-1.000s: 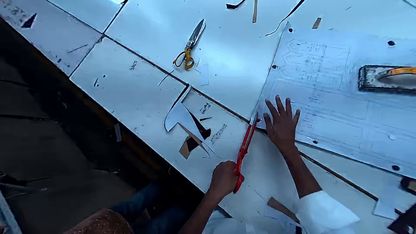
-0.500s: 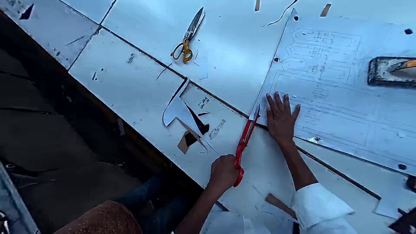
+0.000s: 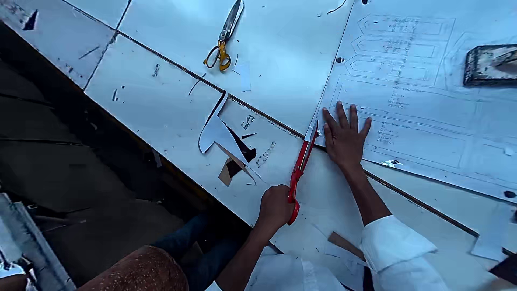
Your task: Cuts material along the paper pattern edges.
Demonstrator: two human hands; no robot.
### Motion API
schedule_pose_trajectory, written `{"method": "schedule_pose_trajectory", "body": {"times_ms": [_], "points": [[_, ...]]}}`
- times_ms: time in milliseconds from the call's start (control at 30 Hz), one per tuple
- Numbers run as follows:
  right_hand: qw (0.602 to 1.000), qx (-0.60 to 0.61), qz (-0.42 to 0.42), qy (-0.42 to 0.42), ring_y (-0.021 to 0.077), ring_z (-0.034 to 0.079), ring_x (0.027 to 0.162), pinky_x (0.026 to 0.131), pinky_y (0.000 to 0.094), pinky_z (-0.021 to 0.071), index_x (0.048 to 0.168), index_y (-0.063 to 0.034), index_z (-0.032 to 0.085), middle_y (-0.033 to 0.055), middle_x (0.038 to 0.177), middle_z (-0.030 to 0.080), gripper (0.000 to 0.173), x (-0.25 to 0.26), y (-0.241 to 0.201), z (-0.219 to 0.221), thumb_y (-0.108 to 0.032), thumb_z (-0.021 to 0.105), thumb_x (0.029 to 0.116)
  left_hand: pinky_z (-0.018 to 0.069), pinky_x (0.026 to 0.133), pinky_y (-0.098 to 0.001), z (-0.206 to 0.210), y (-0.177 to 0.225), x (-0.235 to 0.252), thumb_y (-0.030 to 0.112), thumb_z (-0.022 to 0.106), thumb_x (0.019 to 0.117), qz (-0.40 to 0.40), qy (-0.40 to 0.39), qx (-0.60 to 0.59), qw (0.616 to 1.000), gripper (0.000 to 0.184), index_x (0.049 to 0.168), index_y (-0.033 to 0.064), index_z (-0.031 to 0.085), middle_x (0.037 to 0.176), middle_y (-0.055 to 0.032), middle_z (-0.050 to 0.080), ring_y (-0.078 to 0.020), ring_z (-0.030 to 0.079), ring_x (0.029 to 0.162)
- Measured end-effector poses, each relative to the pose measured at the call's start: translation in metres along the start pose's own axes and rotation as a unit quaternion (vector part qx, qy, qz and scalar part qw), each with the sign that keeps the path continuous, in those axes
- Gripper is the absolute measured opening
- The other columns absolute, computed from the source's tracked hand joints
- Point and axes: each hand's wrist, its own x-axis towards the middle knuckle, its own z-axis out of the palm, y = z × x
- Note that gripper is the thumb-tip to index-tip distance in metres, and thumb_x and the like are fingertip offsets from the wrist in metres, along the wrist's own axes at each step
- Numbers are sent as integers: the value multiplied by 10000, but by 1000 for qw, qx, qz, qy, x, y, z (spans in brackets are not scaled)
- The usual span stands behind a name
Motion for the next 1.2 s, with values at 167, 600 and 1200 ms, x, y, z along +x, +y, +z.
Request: {"method": "schedule_pose_trajectory", "body": {"times_ms": [167,600,1200], "points": [[1000,-1,0,-1,357,158,1582,1168,776,11,1554,-373,459,-1,1692,294,478,0,0,1,-380,285,1109,556,818,-531,3,-1,1,196,741,939,-2,12,-2,1000,188,992,17,721,914,-165,711,-326,696,904],[1000,0,1,-15,358,145,1584,1168,776,11,1569,-377,431,8,1699,275,483,2,-1,0,-366,283,1109,550,853,-567,-5,13,0,259,739,951,-8,24,25,999,268,1050,11,711,977,-182,715,-356,695,970],[1000,9,1,-11,362,146,1583,1168,775,8,1567,-374,436,8,1699,274,477,1,-1,-1,-349,294,1112,552,850,-533,-3,19,2,177,712,960,-24,30,28,999,188,1002,-7,712,955,-189,709,-345,693,951]]}}
